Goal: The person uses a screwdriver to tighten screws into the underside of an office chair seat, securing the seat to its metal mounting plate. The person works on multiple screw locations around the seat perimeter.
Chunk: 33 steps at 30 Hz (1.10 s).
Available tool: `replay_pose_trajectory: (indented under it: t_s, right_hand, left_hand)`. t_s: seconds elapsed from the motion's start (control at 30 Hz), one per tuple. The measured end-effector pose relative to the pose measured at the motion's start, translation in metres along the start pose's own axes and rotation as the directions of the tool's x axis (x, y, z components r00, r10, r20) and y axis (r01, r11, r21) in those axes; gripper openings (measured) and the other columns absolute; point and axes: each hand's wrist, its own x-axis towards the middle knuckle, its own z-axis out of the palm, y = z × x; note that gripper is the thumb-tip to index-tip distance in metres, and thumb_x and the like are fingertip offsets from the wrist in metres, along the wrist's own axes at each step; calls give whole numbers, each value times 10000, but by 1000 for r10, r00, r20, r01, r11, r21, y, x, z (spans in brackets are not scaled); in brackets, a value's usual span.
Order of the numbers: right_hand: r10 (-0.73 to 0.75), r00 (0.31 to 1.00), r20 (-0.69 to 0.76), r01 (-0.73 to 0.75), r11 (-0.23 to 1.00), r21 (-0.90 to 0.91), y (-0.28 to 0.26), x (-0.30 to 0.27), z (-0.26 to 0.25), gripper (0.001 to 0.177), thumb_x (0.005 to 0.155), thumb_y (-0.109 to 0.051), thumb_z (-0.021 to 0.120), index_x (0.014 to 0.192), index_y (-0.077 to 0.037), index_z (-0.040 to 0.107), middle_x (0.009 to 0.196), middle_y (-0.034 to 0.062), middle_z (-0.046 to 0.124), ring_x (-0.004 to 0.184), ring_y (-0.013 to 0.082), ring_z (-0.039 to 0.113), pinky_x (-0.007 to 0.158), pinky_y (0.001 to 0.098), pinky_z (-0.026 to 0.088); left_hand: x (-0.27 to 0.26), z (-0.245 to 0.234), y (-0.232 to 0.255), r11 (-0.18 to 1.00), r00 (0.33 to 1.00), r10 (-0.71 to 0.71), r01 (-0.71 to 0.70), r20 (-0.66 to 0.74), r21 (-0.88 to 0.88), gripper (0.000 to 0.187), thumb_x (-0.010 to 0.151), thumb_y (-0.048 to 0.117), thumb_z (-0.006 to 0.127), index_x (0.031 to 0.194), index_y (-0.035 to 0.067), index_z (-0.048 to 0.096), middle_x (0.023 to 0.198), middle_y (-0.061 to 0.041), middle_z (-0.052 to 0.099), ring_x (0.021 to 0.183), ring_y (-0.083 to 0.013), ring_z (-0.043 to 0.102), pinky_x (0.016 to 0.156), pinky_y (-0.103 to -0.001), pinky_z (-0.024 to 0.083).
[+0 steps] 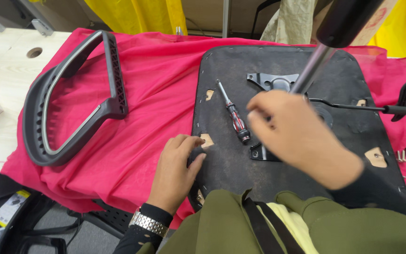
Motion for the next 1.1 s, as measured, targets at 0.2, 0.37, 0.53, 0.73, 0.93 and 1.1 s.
replay_pose_trajectory:
  t_s: [0.2,0.37,0.53,0.73,0.93,1.1]
  right_hand:
    - [-75,984,161,81,996,-29,28,-6,72,476,761,-118,729,1219,-14,653,1206,275,557,1036,455,582,881,484,483]
    - [-41,982,183,50,998,-47,47,-11,90,399,735,-60,705,1133,-38,672,1092,234,564,1018,431,589,892,461,497]
    - [137,973,184,-145,989,28,39,0,71,322,746,-63,700,1067,-45,668,990,206,589,890,365,633,800,432,525]
    - [-31,999,24,27,987,159,12,13,29,213,885,-122,730,1069,-28,678,831,112,652,747,215,630,662,338,480]
    - [27,1000,11,-29,981,193,-18,15,1,182,934,-209,774,978,-36,735,655,-7,588,539,46,514,480,243,378]
    - [96,991,91,-112,975,193,-33,9,-2,228,934,-267,772,958,-42,737,631,4,588,509,75,515,456,262,373]
  left_hand:
    - [-19,1,-4,998,999,-52,53,-14,47,386,721,115,824,1078,59,687,1076,-108,630,1019,-315,595,891,-410,486]
    - [-27,5,-4,991,992,-127,127,-19,48,457,717,134,843,1132,52,669,1098,-121,611,1038,-328,583,908,-422,475]
    - [-32,6,-1,978,979,-203,203,11,-40,492,753,147,834,1197,52,643,1138,-120,596,1100,-315,595,941,-397,499]
    - [-39,5,3,970,976,-214,217,43,-105,624,668,182,890,1220,48,631,1196,-133,558,1151,-308,588,958,-391,503]
    - [-46,11,0,955,970,-241,232,-28,-185,423,755,131,838,1148,50,705,1246,-133,602,1159,-297,628,984,-376,524]
    - [-51,20,-1,938,948,-299,272,-106,-216,265,821,69,772,1083,45,735,1238,-116,675,1096,-263,696,933,-343,557]
